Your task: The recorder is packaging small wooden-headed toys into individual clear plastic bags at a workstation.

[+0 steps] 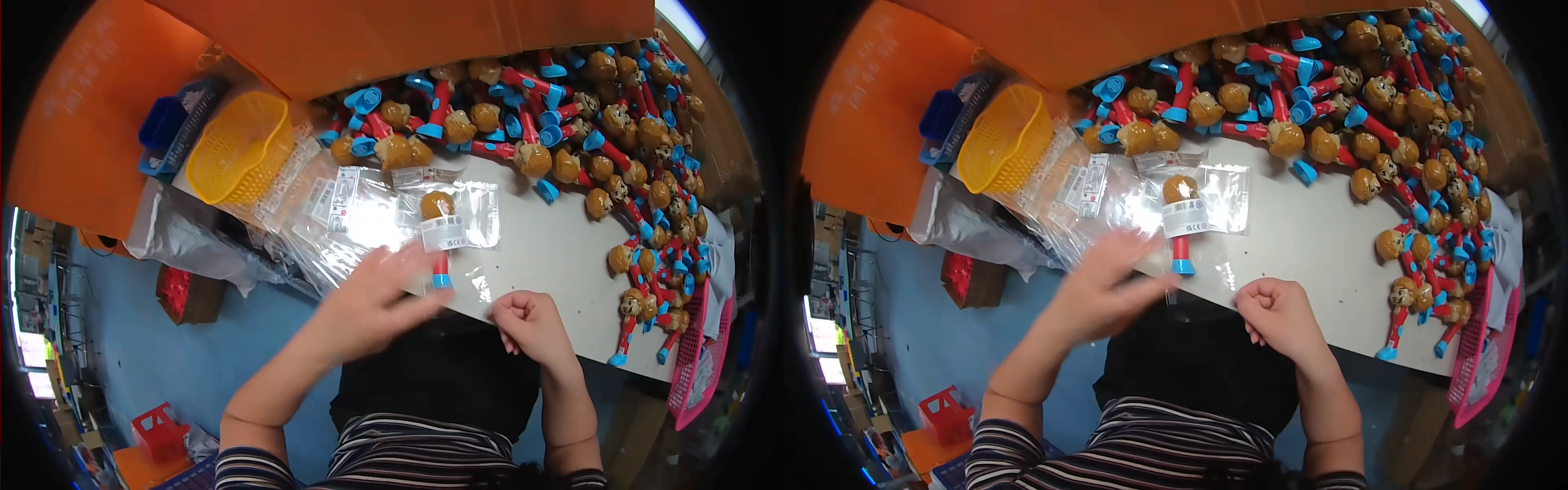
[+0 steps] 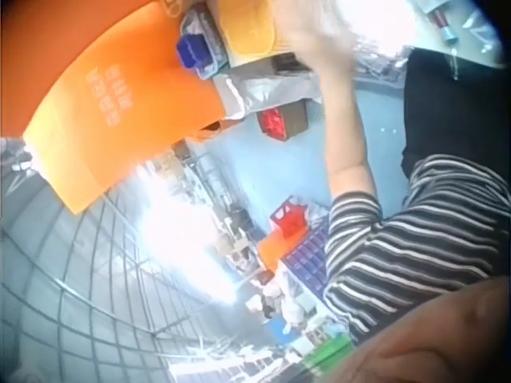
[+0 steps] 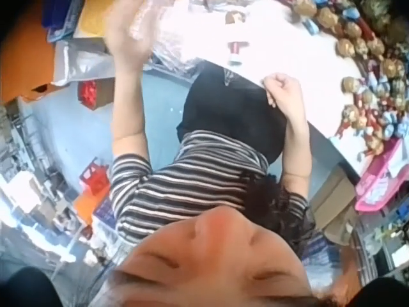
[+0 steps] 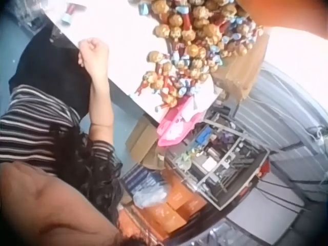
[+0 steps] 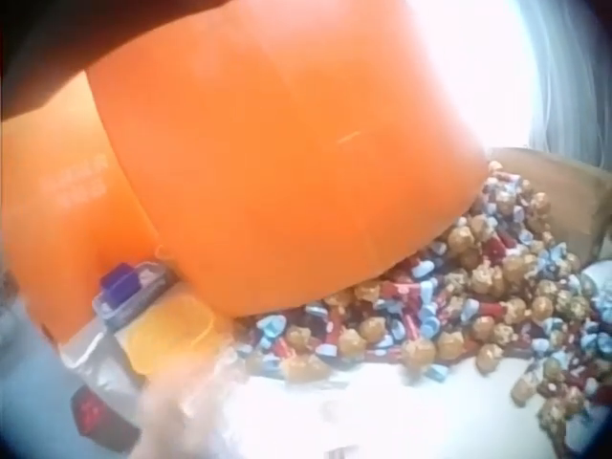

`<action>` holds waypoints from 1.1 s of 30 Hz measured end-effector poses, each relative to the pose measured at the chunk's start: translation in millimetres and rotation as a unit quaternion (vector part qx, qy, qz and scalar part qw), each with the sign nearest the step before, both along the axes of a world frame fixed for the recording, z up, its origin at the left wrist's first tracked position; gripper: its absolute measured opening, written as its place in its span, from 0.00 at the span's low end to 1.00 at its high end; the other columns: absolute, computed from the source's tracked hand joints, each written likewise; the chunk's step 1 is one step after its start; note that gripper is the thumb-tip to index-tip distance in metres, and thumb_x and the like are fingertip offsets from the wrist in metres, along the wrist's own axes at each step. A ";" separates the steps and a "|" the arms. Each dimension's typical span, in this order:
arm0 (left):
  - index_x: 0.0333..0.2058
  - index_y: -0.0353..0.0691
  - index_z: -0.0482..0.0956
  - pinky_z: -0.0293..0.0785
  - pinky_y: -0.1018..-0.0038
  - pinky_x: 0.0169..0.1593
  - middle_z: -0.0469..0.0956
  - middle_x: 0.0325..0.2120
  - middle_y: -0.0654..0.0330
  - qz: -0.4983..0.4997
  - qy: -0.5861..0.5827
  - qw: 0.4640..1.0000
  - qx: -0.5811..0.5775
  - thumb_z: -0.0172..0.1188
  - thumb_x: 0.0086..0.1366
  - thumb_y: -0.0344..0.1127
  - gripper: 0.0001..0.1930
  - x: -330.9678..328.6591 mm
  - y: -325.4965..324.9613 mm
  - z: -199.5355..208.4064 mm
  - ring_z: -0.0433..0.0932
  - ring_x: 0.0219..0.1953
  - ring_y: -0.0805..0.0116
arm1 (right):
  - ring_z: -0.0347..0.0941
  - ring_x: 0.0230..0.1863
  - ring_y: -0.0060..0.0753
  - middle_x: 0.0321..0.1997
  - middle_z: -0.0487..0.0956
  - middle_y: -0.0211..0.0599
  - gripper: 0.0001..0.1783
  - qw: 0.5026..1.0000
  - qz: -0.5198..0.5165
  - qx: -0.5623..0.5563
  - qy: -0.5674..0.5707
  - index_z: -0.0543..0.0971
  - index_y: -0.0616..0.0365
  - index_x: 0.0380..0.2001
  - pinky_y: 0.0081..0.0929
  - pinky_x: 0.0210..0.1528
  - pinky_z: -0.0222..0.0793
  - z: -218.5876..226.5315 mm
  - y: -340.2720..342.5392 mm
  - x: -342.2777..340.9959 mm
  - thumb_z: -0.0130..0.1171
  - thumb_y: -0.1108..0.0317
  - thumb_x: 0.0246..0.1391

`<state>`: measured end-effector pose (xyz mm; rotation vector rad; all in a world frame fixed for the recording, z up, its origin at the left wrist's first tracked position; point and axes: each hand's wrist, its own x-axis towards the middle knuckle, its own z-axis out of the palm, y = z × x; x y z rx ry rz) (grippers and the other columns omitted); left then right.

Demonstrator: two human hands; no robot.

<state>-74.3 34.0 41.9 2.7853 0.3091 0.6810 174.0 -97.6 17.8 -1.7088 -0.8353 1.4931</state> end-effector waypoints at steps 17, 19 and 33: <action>0.55 0.47 0.75 0.66 0.51 0.61 0.73 0.58 0.52 0.086 -0.066 0.994 -0.024 0.67 0.54 0.31 0.27 12.2 -43.5 -79.7 0.74 0.57 0.50 | 0.76 0.48 0.46 0.52 0.77 0.41 0.26 0.762 0.248 0.419 -0.427 0.76 0.55 0.47 0.38 0.49 0.72 -3.1 -3.2 10.6 0.71 0.73 0.40; 0.53 0.47 0.77 0.67 0.53 0.60 0.74 0.57 0.51 0.079 -0.063 0.995 -0.006 0.67 0.54 0.31 0.25 13.5 -45.6 -80.8 0.75 0.55 0.51 | 0.76 0.48 0.47 0.52 0.77 0.41 0.27 0.758 0.250 0.426 -0.426 0.76 0.55 0.47 0.40 0.50 0.71 -8.0 -1.2 10.6 0.71 0.73 0.40; 0.44 0.42 0.81 0.71 0.61 0.55 0.80 0.49 0.55 0.063 -0.156 0.986 -0.021 0.69 0.54 0.32 0.17 6.8 -54.4 -86.2 0.79 0.51 0.54 | 0.77 0.45 0.44 0.53 0.77 0.42 0.15 0.819 0.181 0.434 -0.328 0.79 0.54 0.36 0.35 0.46 0.73 -19.0 -7.2 18.1 0.71 0.73 0.42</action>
